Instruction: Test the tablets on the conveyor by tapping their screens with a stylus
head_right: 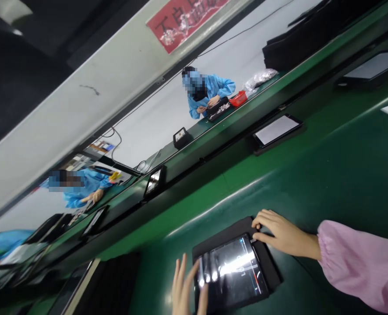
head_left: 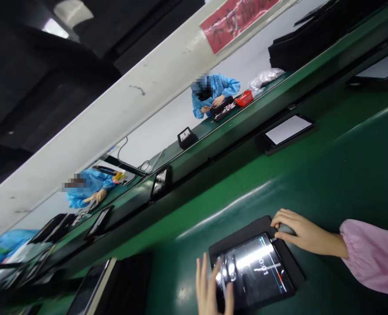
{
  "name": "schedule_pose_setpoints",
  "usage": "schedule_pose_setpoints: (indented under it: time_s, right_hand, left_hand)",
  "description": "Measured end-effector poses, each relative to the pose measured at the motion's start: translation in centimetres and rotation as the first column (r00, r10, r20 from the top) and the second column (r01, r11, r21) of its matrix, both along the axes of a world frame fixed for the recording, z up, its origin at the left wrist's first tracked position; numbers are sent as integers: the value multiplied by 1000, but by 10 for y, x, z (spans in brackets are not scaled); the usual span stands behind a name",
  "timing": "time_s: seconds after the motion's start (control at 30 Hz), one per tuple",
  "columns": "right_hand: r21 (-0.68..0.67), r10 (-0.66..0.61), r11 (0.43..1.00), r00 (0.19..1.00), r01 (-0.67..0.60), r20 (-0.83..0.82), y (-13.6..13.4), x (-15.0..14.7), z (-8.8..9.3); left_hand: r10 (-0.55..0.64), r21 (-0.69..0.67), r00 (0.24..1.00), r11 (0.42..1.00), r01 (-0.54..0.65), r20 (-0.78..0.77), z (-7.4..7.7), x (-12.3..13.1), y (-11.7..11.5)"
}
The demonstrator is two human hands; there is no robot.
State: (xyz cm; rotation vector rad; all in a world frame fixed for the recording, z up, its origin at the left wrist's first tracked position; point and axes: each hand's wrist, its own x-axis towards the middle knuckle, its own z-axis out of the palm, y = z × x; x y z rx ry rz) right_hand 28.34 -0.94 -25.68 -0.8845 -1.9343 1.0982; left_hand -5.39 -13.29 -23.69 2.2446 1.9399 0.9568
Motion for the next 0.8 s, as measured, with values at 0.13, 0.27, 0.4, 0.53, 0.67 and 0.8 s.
schedule_pose_setpoints:
  time_s: [0.13,0.27,0.4,0.53,0.67,0.8]
  right_hand:
    - [12,21,1000,1000,-21,-3,0,4,-3]
    - [35,26,999,1000,-26,-2,2,7,-5]
    - [56,63,996,998,-65,31,5,10,-6]
    - [79,143,986,988,-148,63,7,11,-6]
    - [97,136,985,990,-140,49,5,11,-5]
    - [208,97,971,987,-122,129,3,9,-2]
  left_hand:
    - [-419,24,849,893,449,-322,14,52,11]
    - [-493,24,820,853,521,-290,16,76,15]
    - [-434,62,883,891,451,-178,17,74,13]
    - [-512,-7,806,845,535,-297,14,72,13]
    - [-412,49,893,903,427,-181,17,69,9]
    - [-326,54,928,939,340,-181,21,65,2]
